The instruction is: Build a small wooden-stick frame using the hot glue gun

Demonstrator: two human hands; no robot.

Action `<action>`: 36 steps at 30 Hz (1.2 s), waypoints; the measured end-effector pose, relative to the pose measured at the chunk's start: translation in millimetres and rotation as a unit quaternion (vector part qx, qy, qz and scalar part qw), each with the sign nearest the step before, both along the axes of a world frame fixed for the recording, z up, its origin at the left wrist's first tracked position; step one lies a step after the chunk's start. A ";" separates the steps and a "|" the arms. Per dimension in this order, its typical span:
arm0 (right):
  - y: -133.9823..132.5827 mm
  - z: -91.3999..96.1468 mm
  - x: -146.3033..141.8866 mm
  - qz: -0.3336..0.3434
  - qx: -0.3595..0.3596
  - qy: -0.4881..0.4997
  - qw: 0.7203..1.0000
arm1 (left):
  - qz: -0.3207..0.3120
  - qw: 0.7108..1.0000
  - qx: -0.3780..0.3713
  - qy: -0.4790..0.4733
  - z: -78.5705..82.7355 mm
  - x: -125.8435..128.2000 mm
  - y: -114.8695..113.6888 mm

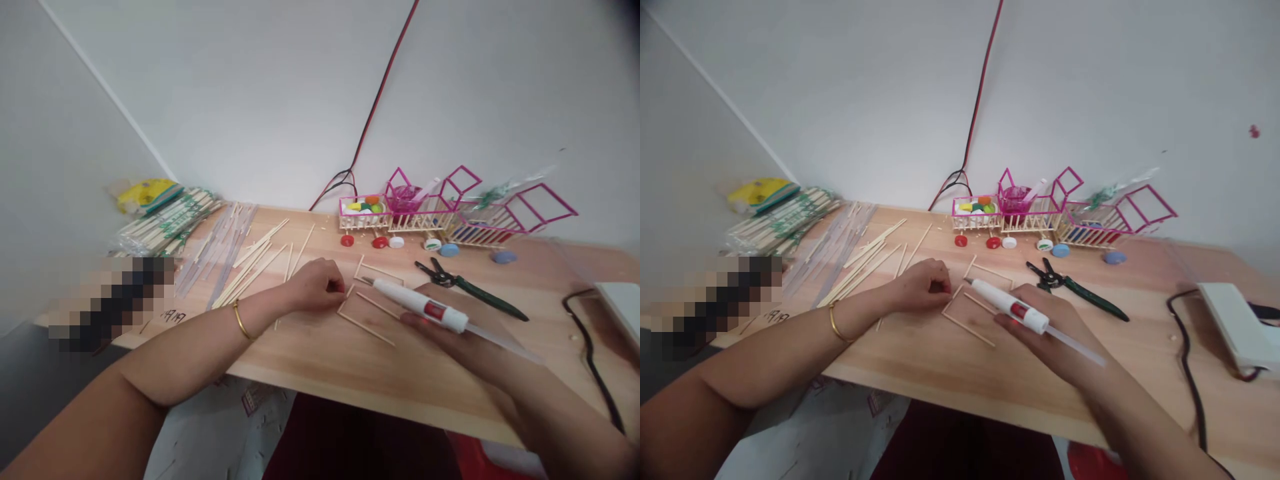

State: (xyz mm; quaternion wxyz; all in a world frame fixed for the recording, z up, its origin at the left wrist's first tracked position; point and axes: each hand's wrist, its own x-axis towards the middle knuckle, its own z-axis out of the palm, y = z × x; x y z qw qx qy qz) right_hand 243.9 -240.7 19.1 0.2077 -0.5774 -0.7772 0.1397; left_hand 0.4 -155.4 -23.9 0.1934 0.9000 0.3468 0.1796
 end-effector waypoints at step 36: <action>11.6 -13.7 -14.9 0.046 -0.077 -0.028 0.996 | 0.004 1.000 -0.005 0.007 -1.0 0.0 0.5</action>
